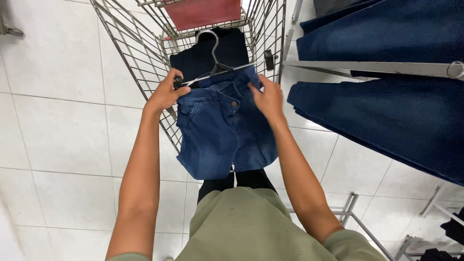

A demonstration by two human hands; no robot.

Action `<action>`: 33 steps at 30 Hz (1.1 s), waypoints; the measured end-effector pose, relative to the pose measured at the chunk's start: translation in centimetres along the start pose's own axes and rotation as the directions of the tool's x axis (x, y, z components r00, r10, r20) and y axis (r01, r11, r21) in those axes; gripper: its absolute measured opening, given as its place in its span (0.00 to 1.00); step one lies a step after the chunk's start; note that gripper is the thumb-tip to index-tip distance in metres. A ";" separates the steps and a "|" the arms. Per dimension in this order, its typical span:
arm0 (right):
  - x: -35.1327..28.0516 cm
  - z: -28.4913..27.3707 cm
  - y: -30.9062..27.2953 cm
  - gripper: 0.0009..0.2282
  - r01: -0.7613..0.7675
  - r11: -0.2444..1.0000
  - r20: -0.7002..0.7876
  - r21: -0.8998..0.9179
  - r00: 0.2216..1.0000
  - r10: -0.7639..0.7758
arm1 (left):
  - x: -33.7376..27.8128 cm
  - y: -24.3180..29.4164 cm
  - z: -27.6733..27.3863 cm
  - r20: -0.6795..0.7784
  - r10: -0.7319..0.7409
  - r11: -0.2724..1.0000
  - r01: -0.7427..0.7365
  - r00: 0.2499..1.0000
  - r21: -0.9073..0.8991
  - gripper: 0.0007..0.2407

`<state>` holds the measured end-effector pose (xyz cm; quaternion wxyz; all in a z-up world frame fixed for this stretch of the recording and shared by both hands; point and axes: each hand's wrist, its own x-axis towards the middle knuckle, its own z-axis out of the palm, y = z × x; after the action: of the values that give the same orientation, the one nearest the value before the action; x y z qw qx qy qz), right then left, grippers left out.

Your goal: The person takes blue shorts out of a shopping cart, attaches them to a clothes hanger, and hangs them on a clothing rack in a store.

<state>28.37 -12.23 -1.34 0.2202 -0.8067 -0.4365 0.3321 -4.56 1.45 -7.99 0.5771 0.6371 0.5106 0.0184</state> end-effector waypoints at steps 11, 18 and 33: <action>0.0 -5.9 6.1 0.03 0.099 0.942 -0.111 0.321 0.992 -0.066 | 5.0 2.9 1.7 0.005 -0.060 0.995 0.060 0.998 0.083 0.13; 0.2 -5.4 4.6 0.17 0.049 0.943 -0.104 0.328 0.994 -0.016 | 17.8 -5.9 6.6 0.025 -0.333 0.793 0.266 0.942 0.548 0.02; -0.8 -4.8 2.6 0.09 0.023 0.967 -0.149 0.254 0.989 0.016 | 26.6 1.9 20.7 0.320 0.043 0.765 -0.237 0.947 0.599 0.31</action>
<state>33.02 -14.64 0.54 0.3549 -0.7933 -0.3739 0.3237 22.03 4.87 -28.53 0.3956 0.8252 0.3485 -0.2026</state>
